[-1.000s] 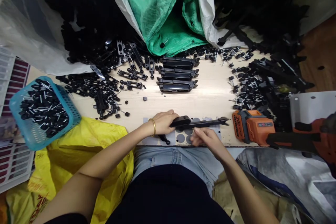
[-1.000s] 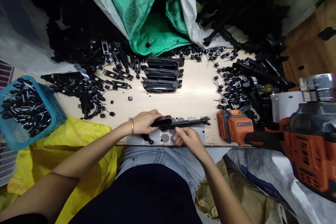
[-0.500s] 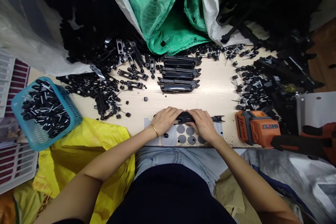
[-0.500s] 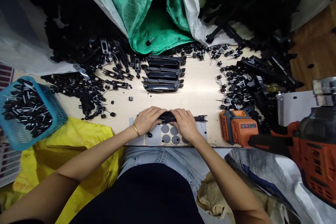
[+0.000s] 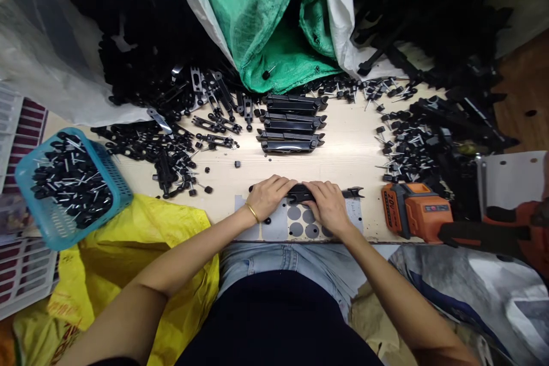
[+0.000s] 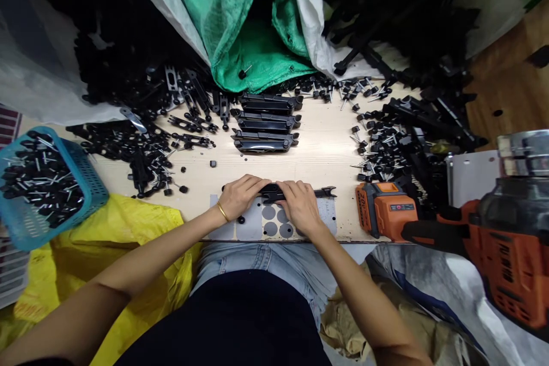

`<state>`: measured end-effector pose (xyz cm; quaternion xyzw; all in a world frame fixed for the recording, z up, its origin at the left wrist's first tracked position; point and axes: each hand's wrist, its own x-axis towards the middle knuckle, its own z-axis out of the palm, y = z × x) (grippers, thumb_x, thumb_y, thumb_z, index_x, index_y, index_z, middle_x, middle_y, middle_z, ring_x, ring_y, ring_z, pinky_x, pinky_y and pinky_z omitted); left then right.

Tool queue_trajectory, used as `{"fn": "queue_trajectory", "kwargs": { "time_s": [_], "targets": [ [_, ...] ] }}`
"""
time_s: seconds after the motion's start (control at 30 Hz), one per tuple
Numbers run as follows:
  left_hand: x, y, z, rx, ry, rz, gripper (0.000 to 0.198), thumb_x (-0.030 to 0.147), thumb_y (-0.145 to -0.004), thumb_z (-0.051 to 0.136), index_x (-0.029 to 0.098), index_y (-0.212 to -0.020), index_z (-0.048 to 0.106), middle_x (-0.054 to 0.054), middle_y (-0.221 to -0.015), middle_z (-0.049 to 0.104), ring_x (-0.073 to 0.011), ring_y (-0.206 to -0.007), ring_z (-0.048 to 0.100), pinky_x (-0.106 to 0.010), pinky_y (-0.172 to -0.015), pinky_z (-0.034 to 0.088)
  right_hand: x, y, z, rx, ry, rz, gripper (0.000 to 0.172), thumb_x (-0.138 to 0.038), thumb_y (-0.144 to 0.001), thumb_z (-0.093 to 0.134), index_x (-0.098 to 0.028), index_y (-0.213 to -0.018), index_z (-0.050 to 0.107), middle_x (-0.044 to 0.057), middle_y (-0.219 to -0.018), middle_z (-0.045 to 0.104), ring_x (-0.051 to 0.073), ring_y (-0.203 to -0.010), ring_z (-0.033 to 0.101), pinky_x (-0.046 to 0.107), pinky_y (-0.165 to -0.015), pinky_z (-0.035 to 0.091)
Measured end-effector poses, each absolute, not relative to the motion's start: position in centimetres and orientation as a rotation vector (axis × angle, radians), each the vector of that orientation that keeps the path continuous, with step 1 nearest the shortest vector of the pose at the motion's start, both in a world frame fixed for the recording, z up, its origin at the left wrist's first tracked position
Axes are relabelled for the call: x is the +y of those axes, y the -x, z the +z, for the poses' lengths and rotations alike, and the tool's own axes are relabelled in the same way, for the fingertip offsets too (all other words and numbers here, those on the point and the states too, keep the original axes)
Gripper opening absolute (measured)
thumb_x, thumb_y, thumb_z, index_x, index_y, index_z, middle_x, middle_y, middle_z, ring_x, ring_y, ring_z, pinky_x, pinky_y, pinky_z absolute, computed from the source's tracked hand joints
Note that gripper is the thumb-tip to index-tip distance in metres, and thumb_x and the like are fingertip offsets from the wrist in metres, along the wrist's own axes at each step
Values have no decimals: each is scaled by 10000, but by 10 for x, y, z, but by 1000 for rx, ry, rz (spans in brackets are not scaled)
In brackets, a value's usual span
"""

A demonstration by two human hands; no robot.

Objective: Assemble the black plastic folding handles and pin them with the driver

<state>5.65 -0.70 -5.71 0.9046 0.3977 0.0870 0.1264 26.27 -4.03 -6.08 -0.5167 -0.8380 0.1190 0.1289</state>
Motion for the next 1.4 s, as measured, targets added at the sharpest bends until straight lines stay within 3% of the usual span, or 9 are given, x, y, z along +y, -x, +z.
{"fn": "queue_trajectory", "kwargs": {
  "time_s": [0.33, 0.47, 0.57, 0.73, 0.87, 1.0, 1.4],
  "targets": [
    [-7, -51, -54, 1047, -2618, 318, 396, 97, -839, 414, 170, -1223, 479, -40, -987, 639, -173, -899, 557, -268, -631, 482, -27, -275, -58, -2465, 1348, 590, 359, -338, -875, 524, -145, -1178, 538, 90, -1049, 638, 210, -866, 519, 324, -751, 374],
    [-5, -55, -45, 1006, -2591, 214, 497, 380, -829, 510, 120, -1247, 449, -92, -1050, 592, -232, -960, 522, -329, -759, 468, -26, -275, -56, -2480, 1370, 589, 362, -333, -871, 529, -154, -1186, 538, 92, -1041, 639, 221, -868, 515, 330, -756, 365],
    [-6, -63, -42, 1083, -2638, 95, 550, 528, -843, 476, 108, -1198, 482, -105, -1004, 584, -248, -915, 513, -346, -768, 435, -32, -268, -55, -2437, 1474, 526, 350, -277, -859, 548, -147, -1183, 541, 89, -1047, 637, 224, -888, 510, 334, -775, 354],
    [-9, -73, -48, 1106, -2735, 77, 540, 524, -890, 405, 110, -1232, 457, -111, -1041, 589, -235, -879, 501, -340, -749, 399, -49, -255, -59, -2290, 1596, 447, 376, -259, -854, 560, -156, -1214, 524, 83, -1080, 633, 218, -926, 512, 353, -848, 328],
    [-9, -74, -53, 1102, -2752, 139, 482, 518, -884, 426, 117, -1138, 511, -92, -958, 602, -219, -830, 502, -336, -746, 387, -57, -253, -64, -2187, 1641, 393, 330, -266, -871, 537, -149, -1180, 548, 81, -1020, 649, 206, -887, 509, 361, -873, 326],
    [-4, -76, -53, 1109, -2705, 152, 438, 523, -871, 454, 140, -1066, 533, -70, -879, 588, -213, -824, 505, -322, -704, 382, -45, -263, -66, -2264, 1521, 449, 306, -265, -867, 546, -154, -1152, 560, 74, -988, 656, 205, -865, 507, 349, -829, 338],
    [5, -76, -49, 1112, -2649, 48, 430, 550, -808, 551, 177, -1022, 526, -41, -893, 567, -206, -857, 479, -318, -684, 381, -28, -273, -64, -2362, 1402, 474, 313, -280, -872, 535, -148, -1155, 556, 64, -961, 653, 194, -818, 491, 331, -786, 332]
  ]
}}
